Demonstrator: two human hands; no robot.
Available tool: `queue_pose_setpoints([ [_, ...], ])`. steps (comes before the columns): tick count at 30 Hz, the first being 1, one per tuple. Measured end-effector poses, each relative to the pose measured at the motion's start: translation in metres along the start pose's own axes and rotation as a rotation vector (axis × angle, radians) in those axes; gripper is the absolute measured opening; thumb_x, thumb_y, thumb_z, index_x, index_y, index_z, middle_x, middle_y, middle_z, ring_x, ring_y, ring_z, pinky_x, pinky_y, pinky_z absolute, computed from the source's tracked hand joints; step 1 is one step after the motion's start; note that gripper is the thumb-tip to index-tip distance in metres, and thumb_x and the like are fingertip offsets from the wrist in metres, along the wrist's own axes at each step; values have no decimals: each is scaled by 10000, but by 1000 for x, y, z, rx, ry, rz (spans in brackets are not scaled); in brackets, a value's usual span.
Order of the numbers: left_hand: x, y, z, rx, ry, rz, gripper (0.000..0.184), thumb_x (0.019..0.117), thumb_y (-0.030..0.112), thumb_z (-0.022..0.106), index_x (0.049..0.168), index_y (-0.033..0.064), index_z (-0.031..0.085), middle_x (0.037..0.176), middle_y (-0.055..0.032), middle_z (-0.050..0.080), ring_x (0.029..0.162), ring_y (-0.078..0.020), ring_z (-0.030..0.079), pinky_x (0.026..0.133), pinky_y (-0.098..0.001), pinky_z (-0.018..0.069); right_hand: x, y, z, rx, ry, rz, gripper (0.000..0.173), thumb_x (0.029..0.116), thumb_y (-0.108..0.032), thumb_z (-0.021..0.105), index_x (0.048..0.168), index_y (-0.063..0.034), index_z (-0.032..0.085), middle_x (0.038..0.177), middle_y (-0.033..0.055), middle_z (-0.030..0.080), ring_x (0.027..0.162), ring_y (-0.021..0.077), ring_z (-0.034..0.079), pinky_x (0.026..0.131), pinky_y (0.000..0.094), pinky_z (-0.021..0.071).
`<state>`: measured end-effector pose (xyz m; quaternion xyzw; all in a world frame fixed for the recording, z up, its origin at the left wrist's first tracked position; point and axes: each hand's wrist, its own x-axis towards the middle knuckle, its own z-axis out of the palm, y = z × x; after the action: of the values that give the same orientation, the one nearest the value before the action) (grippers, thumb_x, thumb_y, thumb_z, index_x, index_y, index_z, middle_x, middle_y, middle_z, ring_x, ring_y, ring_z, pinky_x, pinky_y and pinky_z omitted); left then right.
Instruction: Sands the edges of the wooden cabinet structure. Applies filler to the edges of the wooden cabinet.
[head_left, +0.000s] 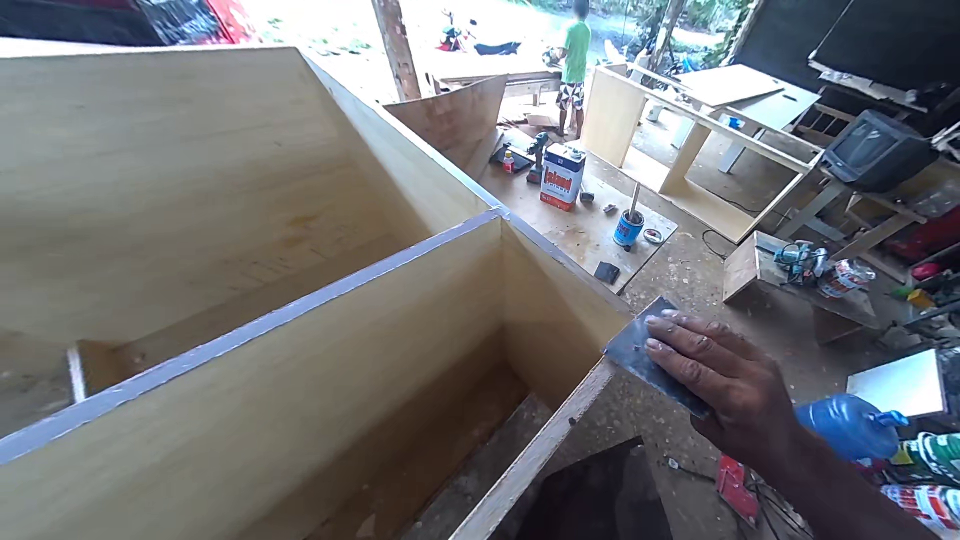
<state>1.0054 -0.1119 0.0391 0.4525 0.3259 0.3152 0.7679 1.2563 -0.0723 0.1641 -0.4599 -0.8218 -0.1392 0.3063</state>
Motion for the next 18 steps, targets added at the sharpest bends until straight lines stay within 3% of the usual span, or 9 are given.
queue_pose_setpoints([
  [5,-8,17,3,39,63,-56,267,1075,233,489,1134,36,659,950,31,716,841,-38,684,797,-273,596,-37,11,-5,67,28,45,336,982,-96,507,1236,-152,720,1317,83,698,1319,245,594,1136,411,470],
  [9,-11,14,3,-1,71,-77,243,1074,214,496,1132,39,654,954,18,716,843,-58,688,797,-279,597,-17,9,-9,28,93,51,338,969,-72,518,1224,-146,728,1295,96,707,1286,253,618,1105,417,496],
  [14,-10,5,1,29,-34,-6,285,1081,244,492,1173,34,661,1003,13,725,892,-59,693,831,-290,597,3,-3,-9,20,-45,-13,356,934,-53,546,1212,-151,745,1299,60,709,1293,249,615,1087,428,515],
  [18,-15,7,3,22,-10,-33,289,1082,222,479,1187,17,654,1005,8,729,894,-58,698,832,-287,601,-1,-7,-36,-2,-109,2,345,939,-82,531,1196,-162,748,1266,43,725,1262,238,636,1072,421,525],
])
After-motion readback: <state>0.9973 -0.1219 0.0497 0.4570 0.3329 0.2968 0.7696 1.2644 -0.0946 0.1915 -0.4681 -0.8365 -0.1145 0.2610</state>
